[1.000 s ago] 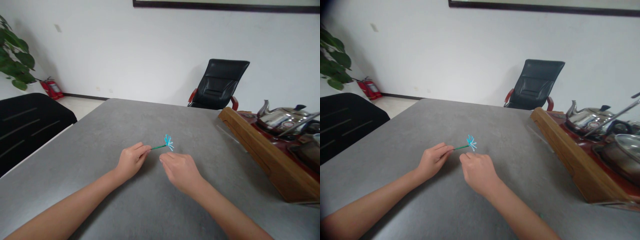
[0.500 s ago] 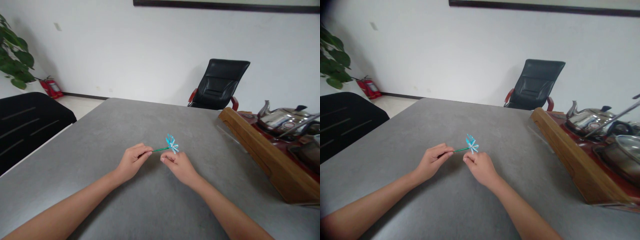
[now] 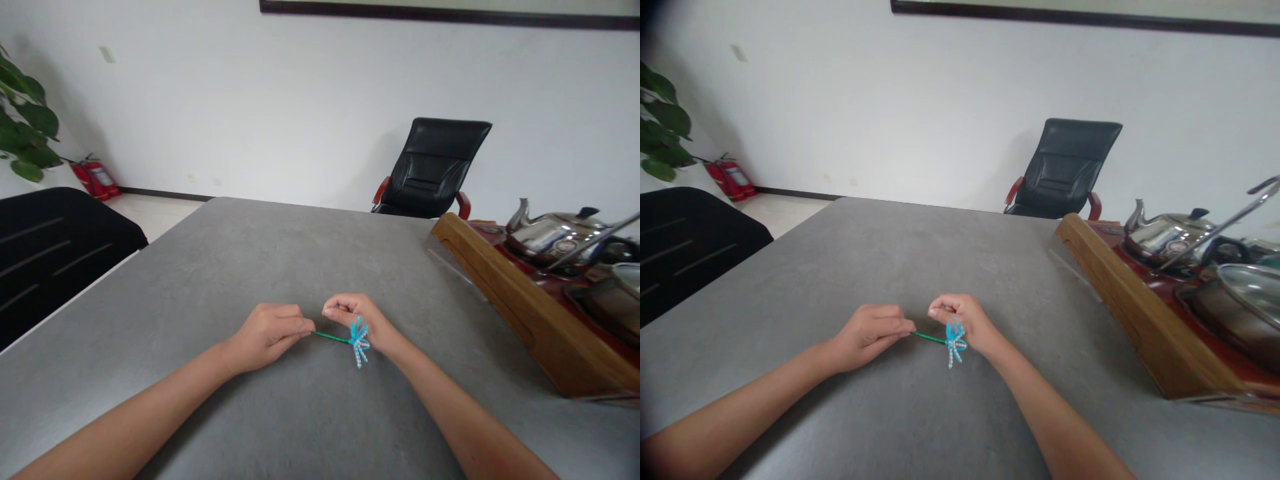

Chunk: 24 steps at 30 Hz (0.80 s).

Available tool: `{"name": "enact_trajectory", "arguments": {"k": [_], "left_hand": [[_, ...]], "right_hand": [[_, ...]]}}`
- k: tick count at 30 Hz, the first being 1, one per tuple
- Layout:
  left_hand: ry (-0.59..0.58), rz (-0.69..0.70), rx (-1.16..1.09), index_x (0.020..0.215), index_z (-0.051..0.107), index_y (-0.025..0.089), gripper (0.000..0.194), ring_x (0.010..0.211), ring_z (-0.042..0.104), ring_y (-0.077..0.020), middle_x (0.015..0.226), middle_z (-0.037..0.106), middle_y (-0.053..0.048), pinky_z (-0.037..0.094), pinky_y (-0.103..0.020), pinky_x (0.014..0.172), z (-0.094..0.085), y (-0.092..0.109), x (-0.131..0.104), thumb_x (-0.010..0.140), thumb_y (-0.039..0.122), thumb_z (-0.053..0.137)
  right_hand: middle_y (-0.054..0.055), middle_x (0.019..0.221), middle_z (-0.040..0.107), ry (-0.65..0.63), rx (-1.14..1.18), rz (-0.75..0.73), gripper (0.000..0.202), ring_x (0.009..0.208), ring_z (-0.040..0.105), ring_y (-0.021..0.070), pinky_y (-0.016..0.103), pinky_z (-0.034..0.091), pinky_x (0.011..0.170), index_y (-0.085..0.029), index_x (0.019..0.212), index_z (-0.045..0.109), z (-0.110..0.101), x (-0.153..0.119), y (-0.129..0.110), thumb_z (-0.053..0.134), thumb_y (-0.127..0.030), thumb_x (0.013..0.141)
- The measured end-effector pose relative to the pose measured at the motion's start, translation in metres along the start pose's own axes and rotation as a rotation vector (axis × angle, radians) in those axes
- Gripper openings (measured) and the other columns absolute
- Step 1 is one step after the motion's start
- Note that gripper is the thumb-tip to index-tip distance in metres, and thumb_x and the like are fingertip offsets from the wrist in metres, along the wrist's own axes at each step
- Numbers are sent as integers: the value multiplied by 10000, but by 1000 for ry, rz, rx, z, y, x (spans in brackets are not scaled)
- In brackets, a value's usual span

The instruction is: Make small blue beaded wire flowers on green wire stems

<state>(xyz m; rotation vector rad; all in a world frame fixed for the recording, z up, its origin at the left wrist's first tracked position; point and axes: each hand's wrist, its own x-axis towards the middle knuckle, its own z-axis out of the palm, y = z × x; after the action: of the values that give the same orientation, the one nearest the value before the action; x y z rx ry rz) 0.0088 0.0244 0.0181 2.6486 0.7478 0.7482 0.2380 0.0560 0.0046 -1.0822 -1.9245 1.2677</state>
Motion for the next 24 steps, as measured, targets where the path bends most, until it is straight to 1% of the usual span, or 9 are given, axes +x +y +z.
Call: {"name": "enact_trajectory", "arguments": {"k": [4,8,12,14,17,20,24], "left_hand": [[-48,59,125,1027,611,186,235,682,552,-124,771,605,-26,392,-234,624,-1,2,1,959,198,387],[-74,127,300,1000,608,188,246,624,532,-124,704,574,-9,384,-242,579,0,3,2,956,185,366],[-61,189,404,1007,603,187,254,588,514,-121,689,564,-4,393,-241,555,3,3,2,945,166,358],[-60,204,438,1014,601,186,251,582,509,-124,687,561,-6,394,-240,543,4,3,2,944,173,360],[-62,198,479,1008,601,187,245,568,495,-127,676,556,-5,385,-239,530,5,3,2,946,179,364],[-45,173,488,974,610,180,244,569,498,-125,666,552,-4,386,-232,523,5,0,2,947,185,368],[40,90,485,972,622,171,266,556,509,-111,652,548,-2,383,-209,503,5,-6,1,938,172,358]], "right_hand": [[-39,586,461,-19,-19,-14,231,544,385,96,222,281,517,-147,731,638,-5,0,-2,577,-359,799],[-36,596,507,-29,-89,-49,197,556,425,97,218,309,540,-145,730,645,-10,-1,-13,566,-303,818],[-21,650,597,-11,-295,-90,181,602,497,109,217,342,572,-159,769,670,-10,-6,-26,538,-248,855],[-14,703,634,0,-422,-134,176,653,538,115,219,357,606,-176,790,677,-9,-9,-34,525,-217,869],[-13,777,656,20,-599,-207,176,724,574,116,222,361,657,-198,813,673,-6,-14,-46,512,-186,883],[-17,771,644,46,-744,-246,186,714,574,111,223,340,639,-207,824,658,-4,-20,-57,490,-192,903],[-9,732,621,64,-883,-271,204,664,554,114,236,303,588,-201,824,645,1,-26,-68,462,-204,917]]}}
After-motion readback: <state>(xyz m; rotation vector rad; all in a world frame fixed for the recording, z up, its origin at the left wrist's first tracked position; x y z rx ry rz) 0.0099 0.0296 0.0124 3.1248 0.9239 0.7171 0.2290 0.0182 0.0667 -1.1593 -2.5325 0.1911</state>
